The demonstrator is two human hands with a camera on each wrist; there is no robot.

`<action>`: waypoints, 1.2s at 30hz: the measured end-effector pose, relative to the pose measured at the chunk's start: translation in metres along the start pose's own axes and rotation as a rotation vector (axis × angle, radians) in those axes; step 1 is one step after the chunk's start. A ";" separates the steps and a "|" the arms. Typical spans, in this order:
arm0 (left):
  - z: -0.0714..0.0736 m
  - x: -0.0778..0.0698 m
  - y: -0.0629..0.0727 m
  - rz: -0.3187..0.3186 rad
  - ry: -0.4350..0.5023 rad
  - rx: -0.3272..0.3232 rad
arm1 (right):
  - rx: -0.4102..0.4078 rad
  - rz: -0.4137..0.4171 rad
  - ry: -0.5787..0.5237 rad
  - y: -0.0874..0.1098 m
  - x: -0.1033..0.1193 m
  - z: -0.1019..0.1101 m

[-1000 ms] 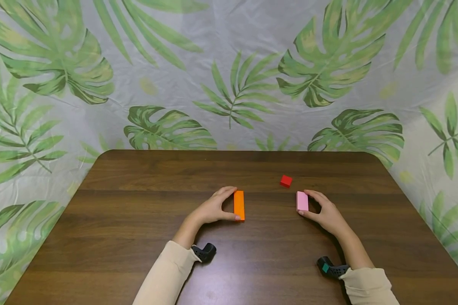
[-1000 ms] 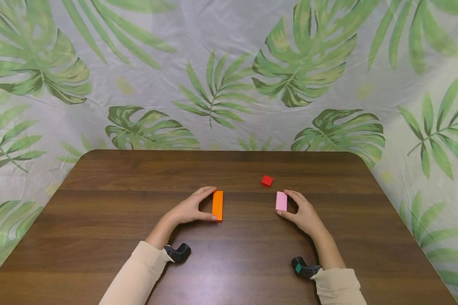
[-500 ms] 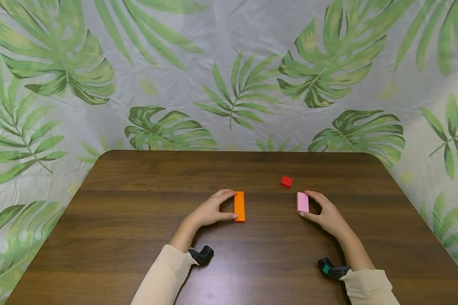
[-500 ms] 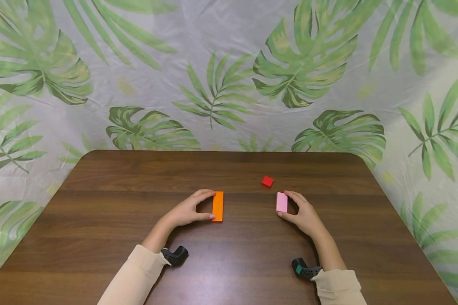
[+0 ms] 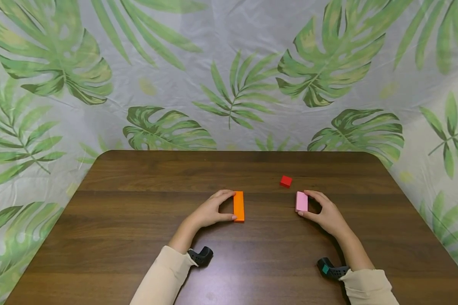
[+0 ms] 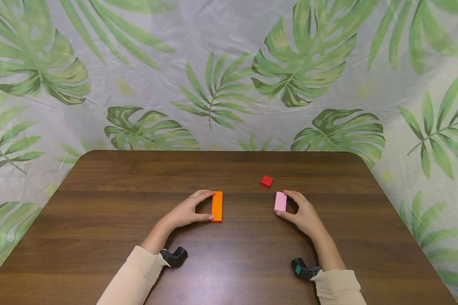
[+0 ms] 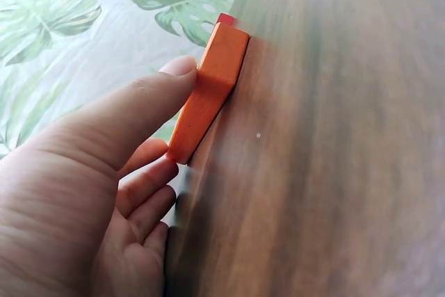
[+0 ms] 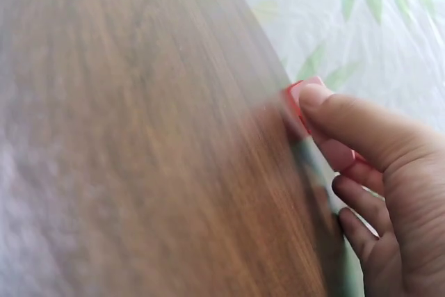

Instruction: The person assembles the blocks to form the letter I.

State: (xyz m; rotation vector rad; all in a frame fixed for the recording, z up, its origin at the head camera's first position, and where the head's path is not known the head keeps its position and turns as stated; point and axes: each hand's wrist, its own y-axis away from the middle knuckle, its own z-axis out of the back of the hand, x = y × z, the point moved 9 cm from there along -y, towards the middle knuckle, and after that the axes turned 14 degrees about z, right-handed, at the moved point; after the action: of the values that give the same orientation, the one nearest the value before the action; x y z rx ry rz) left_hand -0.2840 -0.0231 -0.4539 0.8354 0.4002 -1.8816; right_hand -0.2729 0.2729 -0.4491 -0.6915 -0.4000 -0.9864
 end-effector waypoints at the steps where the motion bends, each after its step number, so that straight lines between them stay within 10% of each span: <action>1: 0.000 0.000 0.000 0.001 0.000 0.000 | -0.011 0.005 0.001 0.000 0.001 0.001; 20: 0.000 0.002 -0.001 0.005 -0.002 -0.003 | -0.228 0.128 0.022 -0.005 0.027 0.013; 36: -0.001 0.001 -0.001 -0.008 0.004 -0.005 | -0.222 0.205 0.024 -0.010 0.060 -0.001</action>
State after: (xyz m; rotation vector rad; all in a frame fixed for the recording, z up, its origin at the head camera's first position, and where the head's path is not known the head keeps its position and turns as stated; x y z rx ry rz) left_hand -0.2847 -0.0234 -0.4554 0.8355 0.4109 -1.8856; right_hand -0.2517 0.2312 -0.4106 -0.9014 -0.1953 -0.8505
